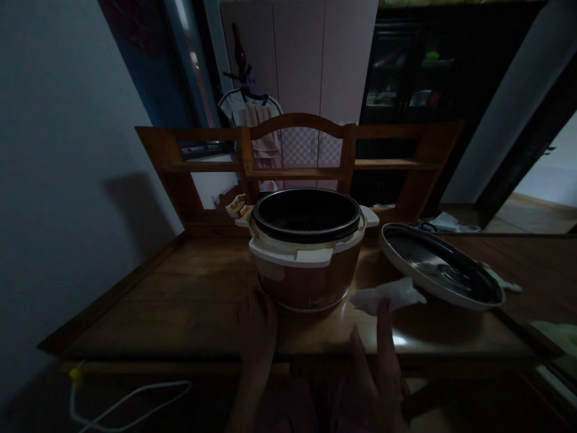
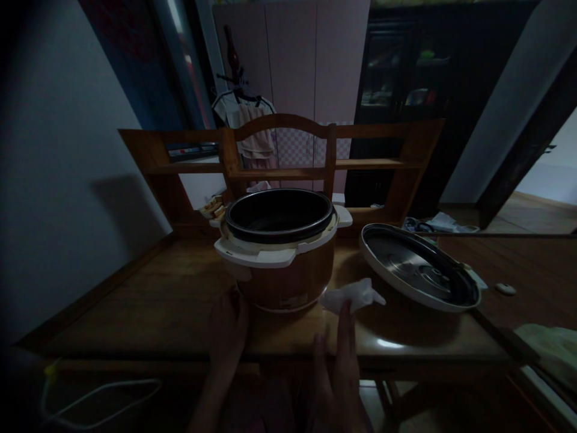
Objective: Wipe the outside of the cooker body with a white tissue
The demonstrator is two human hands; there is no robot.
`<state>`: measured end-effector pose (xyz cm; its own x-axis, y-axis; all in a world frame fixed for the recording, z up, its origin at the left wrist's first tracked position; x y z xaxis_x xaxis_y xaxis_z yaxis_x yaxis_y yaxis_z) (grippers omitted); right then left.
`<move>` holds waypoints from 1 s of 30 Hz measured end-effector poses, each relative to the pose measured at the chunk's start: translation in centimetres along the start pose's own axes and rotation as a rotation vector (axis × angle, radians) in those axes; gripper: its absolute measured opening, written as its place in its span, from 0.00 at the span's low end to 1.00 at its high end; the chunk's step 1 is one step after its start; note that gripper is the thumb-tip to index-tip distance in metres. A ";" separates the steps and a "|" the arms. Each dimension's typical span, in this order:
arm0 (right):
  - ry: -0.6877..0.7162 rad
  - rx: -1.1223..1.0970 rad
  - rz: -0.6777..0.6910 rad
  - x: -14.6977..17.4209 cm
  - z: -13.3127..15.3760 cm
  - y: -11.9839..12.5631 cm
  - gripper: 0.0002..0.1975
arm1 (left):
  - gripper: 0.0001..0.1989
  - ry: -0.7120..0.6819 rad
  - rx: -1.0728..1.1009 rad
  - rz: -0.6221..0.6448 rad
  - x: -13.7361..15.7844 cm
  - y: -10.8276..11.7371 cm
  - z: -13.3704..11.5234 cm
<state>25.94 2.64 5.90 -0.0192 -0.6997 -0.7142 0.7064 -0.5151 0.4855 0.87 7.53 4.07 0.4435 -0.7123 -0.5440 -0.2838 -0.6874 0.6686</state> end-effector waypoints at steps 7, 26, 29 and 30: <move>0.767 0.172 0.293 -5.9 1.6 -2.4 0.29 | 0.21 0.018 -0.068 0.035 -0.1 -0.1 -0.1; 1.170 0.126 0.434 -8.9 3.9 -4.7 0.22 | 0.21 -0.061 -0.152 0.080 0.3 -0.6 0.3; 1.237 0.097 0.492 -7.8 4.5 -6.2 0.21 | 0.24 -0.046 -0.173 0.087 0.5 -0.8 0.8; 1.240 0.082 0.503 -7.6 4.9 -6.8 0.20 | 0.24 -0.038 -0.175 0.091 0.5 -0.9 1.0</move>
<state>17.84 9.06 10.45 0.9090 0.0646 -0.4119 0.4023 -0.3950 0.8259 0.56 7.65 2.69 0.3894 -0.7777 -0.4936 -0.1679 -0.5868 0.7922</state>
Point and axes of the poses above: each hand's wrist, its own x-axis away from the middle knuckle, its own y-axis out of the back of the hand, z = x × y, the point moved 4 cm from there along -x, towards the middle knuckle, and after that the axes turned 5 degrees about x, right-handed, at the moved point
